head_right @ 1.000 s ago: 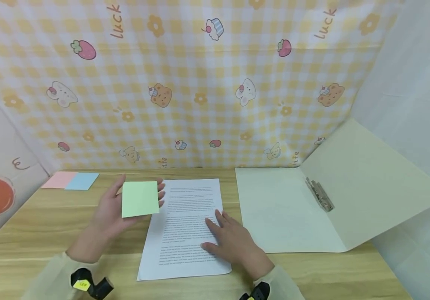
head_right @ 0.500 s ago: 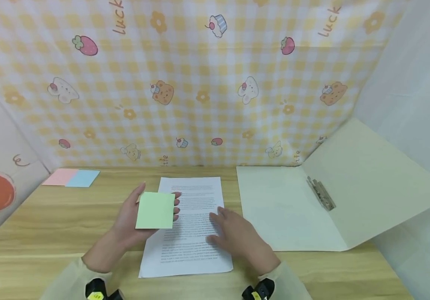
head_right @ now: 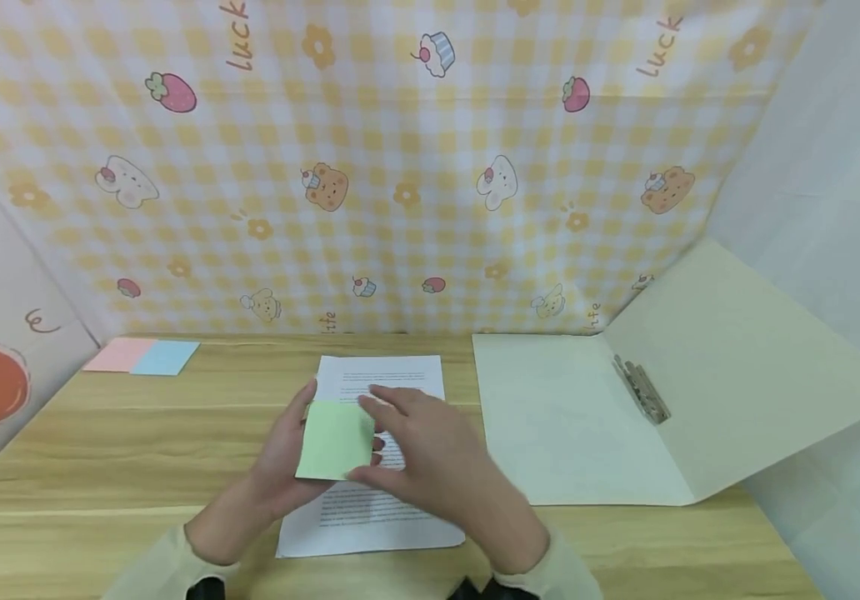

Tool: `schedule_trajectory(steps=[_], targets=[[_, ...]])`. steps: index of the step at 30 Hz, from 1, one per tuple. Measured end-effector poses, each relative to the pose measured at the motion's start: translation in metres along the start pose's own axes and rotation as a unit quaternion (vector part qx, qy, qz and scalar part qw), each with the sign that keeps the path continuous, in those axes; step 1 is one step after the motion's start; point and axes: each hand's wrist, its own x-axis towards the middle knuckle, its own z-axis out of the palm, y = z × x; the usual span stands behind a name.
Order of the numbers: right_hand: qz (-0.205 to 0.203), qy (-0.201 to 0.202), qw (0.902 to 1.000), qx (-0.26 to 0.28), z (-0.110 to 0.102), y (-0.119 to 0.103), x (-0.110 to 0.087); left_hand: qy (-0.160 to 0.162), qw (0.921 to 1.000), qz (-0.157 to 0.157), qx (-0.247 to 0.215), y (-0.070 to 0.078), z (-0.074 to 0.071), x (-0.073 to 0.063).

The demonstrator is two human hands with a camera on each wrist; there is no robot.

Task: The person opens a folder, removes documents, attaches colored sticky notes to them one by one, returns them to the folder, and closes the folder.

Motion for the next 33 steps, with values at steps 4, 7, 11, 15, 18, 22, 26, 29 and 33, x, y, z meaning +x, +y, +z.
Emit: schedule_trajectory(steps=[4,7,11,15,18,22,26,29,33], targets=[[-0.018,-0.015,0.9997,-0.006,0.014,-0.011,0.003,0.007,0.9994,0.004,0.034,-0.007,0.007,-0.001],[-0.015,-0.023,0.9996,-0.007,0.019,-0.011,0.001,0.008,0.9988,0.004,0.048,-0.011,0.011,0.002],[-0.018,-0.018,0.9996,-0.011,0.022,-0.008,0.000,0.017,0.9980,0.002,0.062,-0.013,0.014,0.005],[-0.024,-0.018,0.9995,-0.011,0.025,-0.007,0.000,0.032,0.9963,-0.006,0.080,-0.014,0.013,0.005],[-0.029,-0.023,0.9993,-0.001,0.024,-0.005,0.001,0.035,0.9959,-0.004,0.084,-0.015,0.012,0.005],[-0.032,-0.033,0.9987,0.021,0.023,-0.003,0.002,0.032,0.9958,0.002,0.086,-0.015,0.010,0.006],[-0.034,-0.037,0.9979,0.042,0.022,-0.001,0.003,0.030,0.9962,0.003,0.082,-0.014,0.008,0.005],[-0.048,-0.021,0.9976,0.046,0.022,0.000,0.005,0.031,0.9962,0.006,0.081,-0.014,0.006,0.004],[-0.087,0.022,0.9947,0.049,0.023,0.002,0.007,0.033,0.9960,0.007,0.083,-0.014,0.004,0.004]])
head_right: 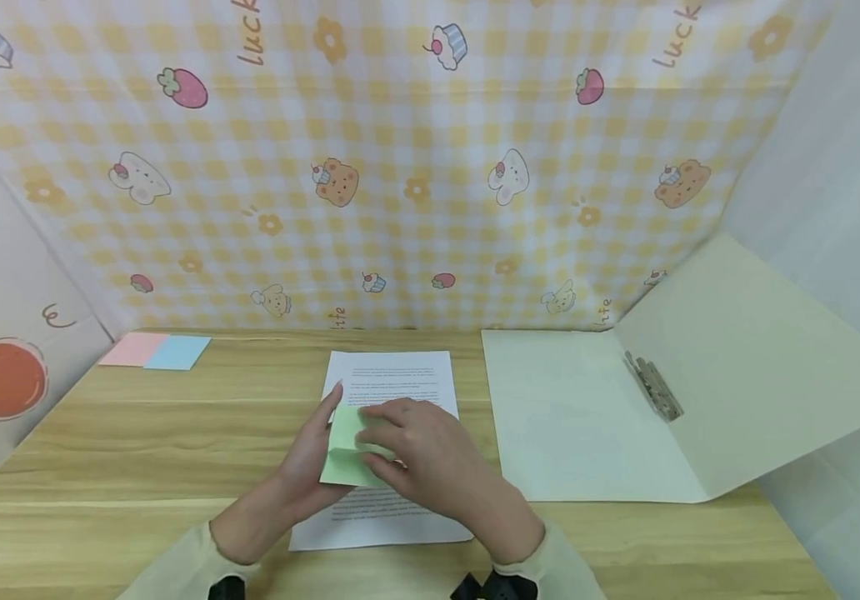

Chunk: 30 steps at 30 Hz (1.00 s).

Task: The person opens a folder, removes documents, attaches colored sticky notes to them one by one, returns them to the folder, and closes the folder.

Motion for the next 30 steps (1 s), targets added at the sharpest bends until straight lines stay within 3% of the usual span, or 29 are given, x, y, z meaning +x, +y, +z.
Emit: schedule_trajectory(steps=[4,9,15,21,30], targets=[[-0.020,0.014,0.9997,0.002,0.000,0.002,0.000,0.003,1.0000,-0.003,0.000,-0.001,0.000,0.001],[0.029,-0.005,0.9993,0.022,-0.003,0.003,-0.001,0.011,0.9999,-0.005,-0.011,-0.003,-0.001,0.002],[0.067,0.006,0.9975,0.022,-0.007,0.007,-0.002,0.002,0.9998,-0.018,-0.013,-0.004,-0.001,0.004],[0.088,0.011,0.9956,0.030,-0.012,0.011,-0.005,-0.037,0.9988,-0.032,0.001,-0.007,-0.001,0.004],[0.122,-0.007,0.9902,0.068,-0.019,0.022,-0.007,-0.073,0.9954,-0.060,-0.019,-0.009,0.001,0.004]])
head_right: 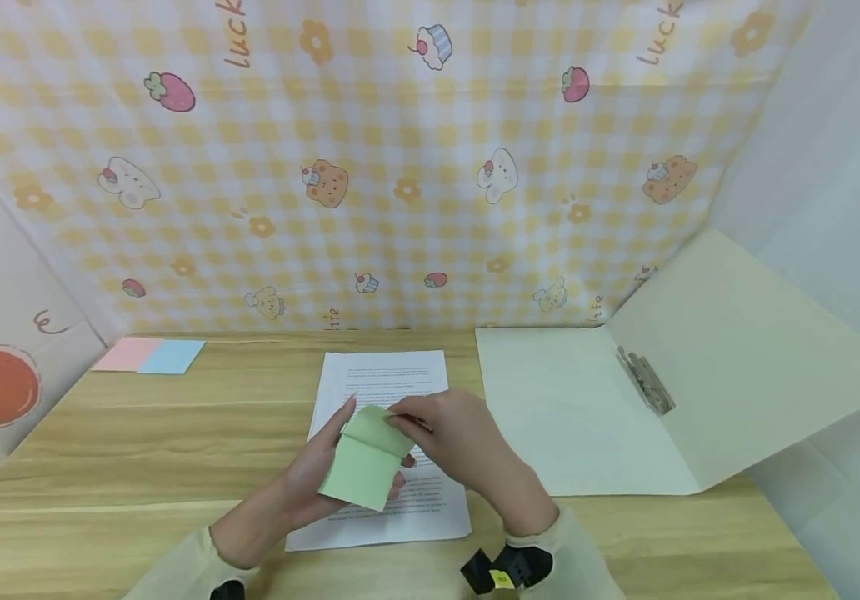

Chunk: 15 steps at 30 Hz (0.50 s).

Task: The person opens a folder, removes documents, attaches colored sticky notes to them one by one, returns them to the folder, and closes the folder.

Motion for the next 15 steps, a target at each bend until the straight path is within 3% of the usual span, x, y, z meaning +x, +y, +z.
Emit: schedule_trajectory(steps=[4,9,12,15], targets=[[0.020,-0.011,0.9995,0.020,-0.003,0.005,0.000,-0.035,0.9993,-0.007,-0.010,0.001,0.001,-0.001],[0.028,-0.017,0.9978,0.058,-0.007,0.010,-0.001,-0.077,0.9970,0.007,-0.004,-0.001,-0.001,-0.003],[0.026,-0.019,0.9967,0.074,-0.010,0.010,-0.002,-0.075,0.9970,0.005,0.018,-0.005,-0.002,-0.002],[0.027,-0.023,0.9963,0.079,-0.012,0.010,-0.002,-0.052,0.9980,-0.009,0.035,-0.007,-0.003,-0.002]])
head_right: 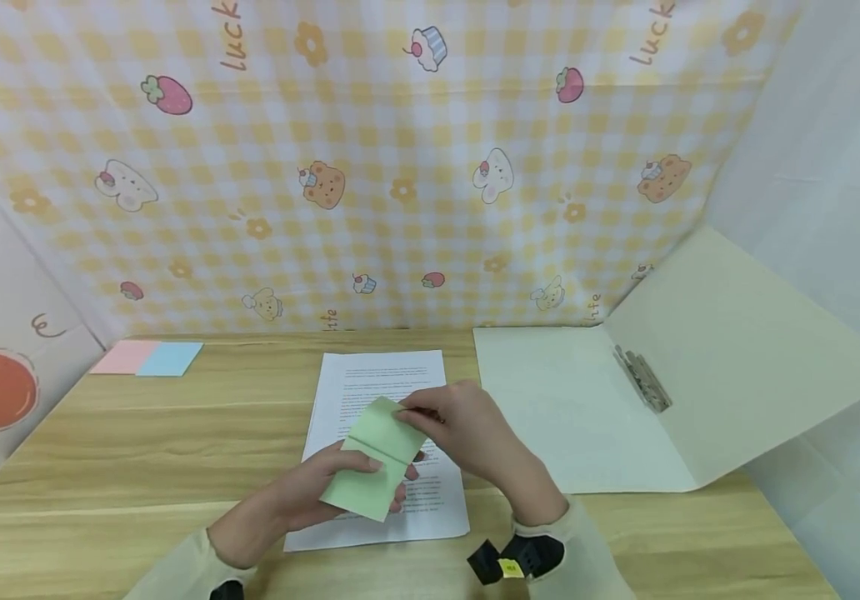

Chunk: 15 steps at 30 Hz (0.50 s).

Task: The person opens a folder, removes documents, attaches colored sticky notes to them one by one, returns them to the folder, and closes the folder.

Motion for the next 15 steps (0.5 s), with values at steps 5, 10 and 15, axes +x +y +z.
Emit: schedule_trajectory(steps=[5,10,15], targets=[[0.011,-0.010,0.9999,0.003,-0.0002,0.0026,0.0018,0.038,0.9991,-0.017,0.009,-0.0003,0.0000,-0.0011],[0.027,-0.005,0.9996,0.012,-0.0018,0.0069,0.0006,0.044,0.9987,-0.023,0.014,0.0012,0.0013,-0.0014],[0.030,0.003,0.9995,0.010,-0.0038,0.0090,0.0002,0.046,0.9985,-0.029,0.011,0.0016,0.0017,-0.0020]])
